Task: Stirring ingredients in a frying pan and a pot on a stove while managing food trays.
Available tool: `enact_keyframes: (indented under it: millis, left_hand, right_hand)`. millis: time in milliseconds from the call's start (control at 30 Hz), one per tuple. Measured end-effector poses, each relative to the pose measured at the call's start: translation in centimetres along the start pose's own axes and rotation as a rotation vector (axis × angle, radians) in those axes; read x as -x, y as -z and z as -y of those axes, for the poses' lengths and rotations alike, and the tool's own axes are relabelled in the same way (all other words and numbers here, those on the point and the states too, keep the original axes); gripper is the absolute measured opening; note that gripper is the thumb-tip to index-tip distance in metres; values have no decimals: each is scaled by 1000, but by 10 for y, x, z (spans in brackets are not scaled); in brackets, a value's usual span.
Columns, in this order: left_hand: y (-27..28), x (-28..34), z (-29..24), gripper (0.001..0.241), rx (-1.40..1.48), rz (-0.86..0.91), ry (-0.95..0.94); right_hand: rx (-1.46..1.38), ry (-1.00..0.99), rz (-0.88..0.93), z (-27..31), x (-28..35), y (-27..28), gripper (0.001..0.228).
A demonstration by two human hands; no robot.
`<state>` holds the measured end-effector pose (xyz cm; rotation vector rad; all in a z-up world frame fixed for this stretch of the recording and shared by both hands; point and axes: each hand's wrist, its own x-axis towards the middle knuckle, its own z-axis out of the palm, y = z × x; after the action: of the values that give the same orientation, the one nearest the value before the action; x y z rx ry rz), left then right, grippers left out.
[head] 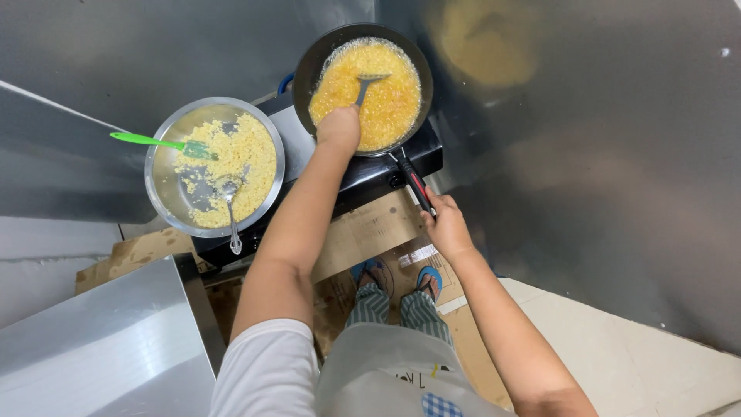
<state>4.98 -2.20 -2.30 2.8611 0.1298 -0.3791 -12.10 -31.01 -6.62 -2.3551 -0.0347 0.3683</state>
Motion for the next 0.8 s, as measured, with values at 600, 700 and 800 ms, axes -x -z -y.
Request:
enact_keyframes:
  millis: [600,700,800]
  left_hand:
    - [67,129,16,26,-108,82,-79]
    - [95,138,18,22,-112,70,-55]
    - [116,145,21,21,-95,65,-47]
  right_hand:
    - [14,20,-15,-4,-2,-3,62]
    - [12,18,-13,-2,-1,-2,62]
    - [12,9,-10,-3,-2,-2,62]
